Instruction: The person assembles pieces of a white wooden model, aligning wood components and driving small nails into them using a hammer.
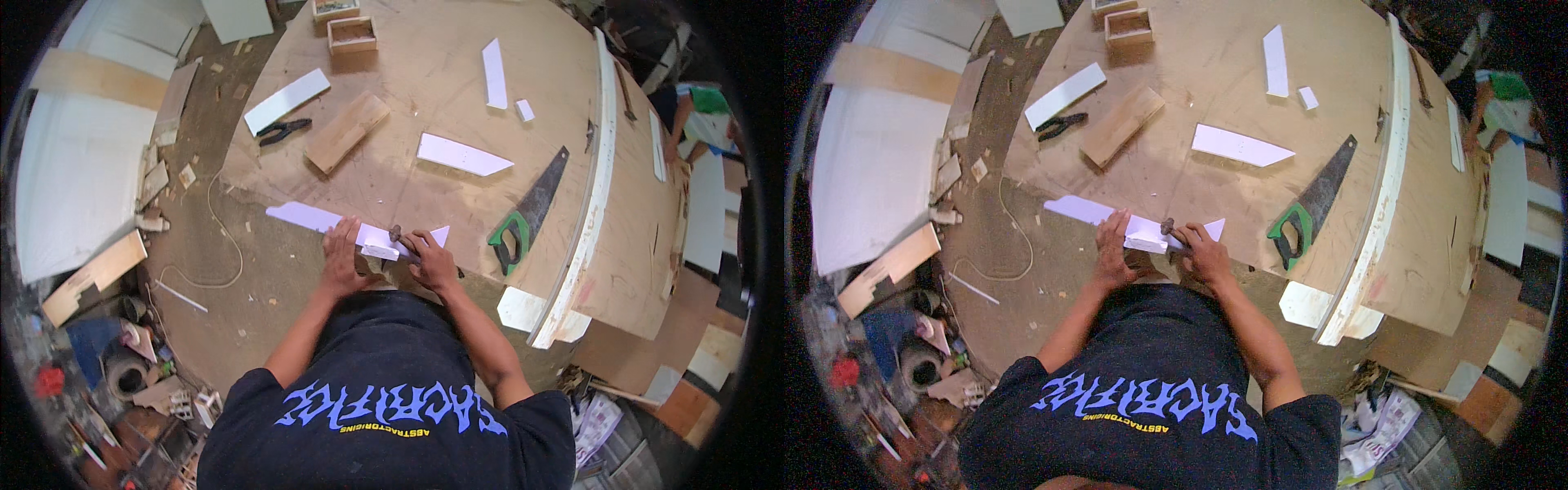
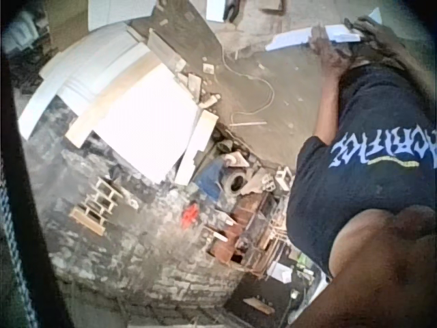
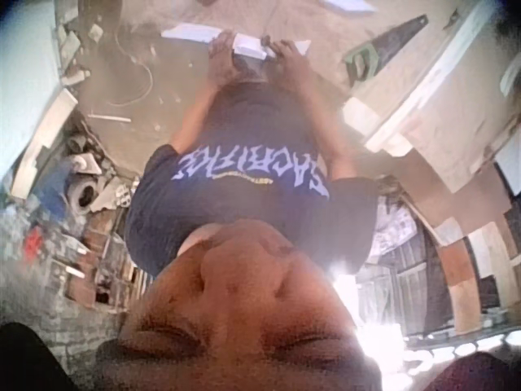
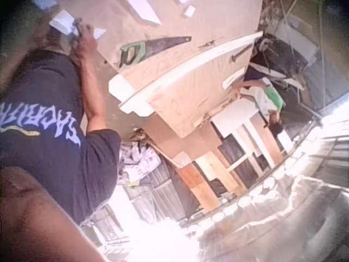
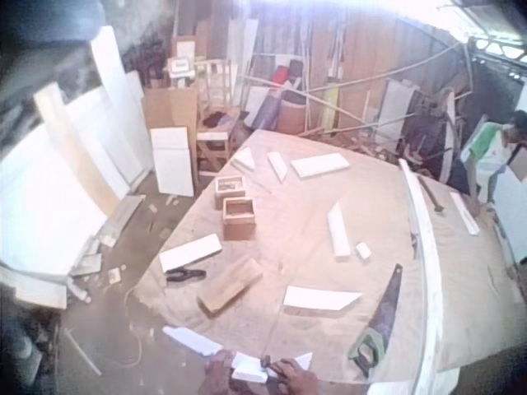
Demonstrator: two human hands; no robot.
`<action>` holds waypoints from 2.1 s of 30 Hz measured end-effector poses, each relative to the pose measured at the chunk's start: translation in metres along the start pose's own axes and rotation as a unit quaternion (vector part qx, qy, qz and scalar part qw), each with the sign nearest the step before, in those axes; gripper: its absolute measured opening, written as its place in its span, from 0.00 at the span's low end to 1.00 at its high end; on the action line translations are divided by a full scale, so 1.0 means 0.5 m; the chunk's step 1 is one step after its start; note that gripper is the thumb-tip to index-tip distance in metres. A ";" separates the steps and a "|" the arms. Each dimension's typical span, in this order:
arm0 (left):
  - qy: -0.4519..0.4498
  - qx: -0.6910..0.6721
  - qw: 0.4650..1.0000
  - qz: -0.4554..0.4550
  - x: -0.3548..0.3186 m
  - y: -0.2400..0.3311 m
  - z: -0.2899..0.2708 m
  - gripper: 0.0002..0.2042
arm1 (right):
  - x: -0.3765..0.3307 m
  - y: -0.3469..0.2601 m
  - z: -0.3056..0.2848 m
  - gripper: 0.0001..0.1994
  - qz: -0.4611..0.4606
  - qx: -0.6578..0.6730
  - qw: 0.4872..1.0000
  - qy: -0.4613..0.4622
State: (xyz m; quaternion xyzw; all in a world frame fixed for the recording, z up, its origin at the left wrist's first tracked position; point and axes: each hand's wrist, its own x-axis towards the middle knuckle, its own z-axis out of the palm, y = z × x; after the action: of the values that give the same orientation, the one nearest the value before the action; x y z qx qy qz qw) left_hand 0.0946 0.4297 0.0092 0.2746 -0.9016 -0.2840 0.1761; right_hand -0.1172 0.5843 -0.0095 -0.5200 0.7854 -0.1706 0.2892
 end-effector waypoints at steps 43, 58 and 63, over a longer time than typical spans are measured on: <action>0.305 -0.575 0.654 -0.385 -0.095 0.138 0.058 0.21 | -0.157 -0.126 -0.030 0.34 -0.078 0.233 0.969 -0.035; 0.293 -0.598 0.628 -0.402 -0.221 0.214 0.023 0.22 | -0.151 0.002 -0.152 0.30 -0.091 0.244 0.939 -0.226; 0.253 -0.635 0.616 -0.391 -0.246 0.176 0.048 0.22 | -0.141 -0.019 -0.189 0.30 -0.076 0.175 0.963 -0.190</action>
State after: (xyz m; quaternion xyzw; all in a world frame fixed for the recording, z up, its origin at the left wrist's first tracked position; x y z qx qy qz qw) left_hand 0.1454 0.5731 0.0243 0.4818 -0.2231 -0.7469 0.4003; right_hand -0.1493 0.6422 0.0887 -0.5425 0.6320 -0.2248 0.5057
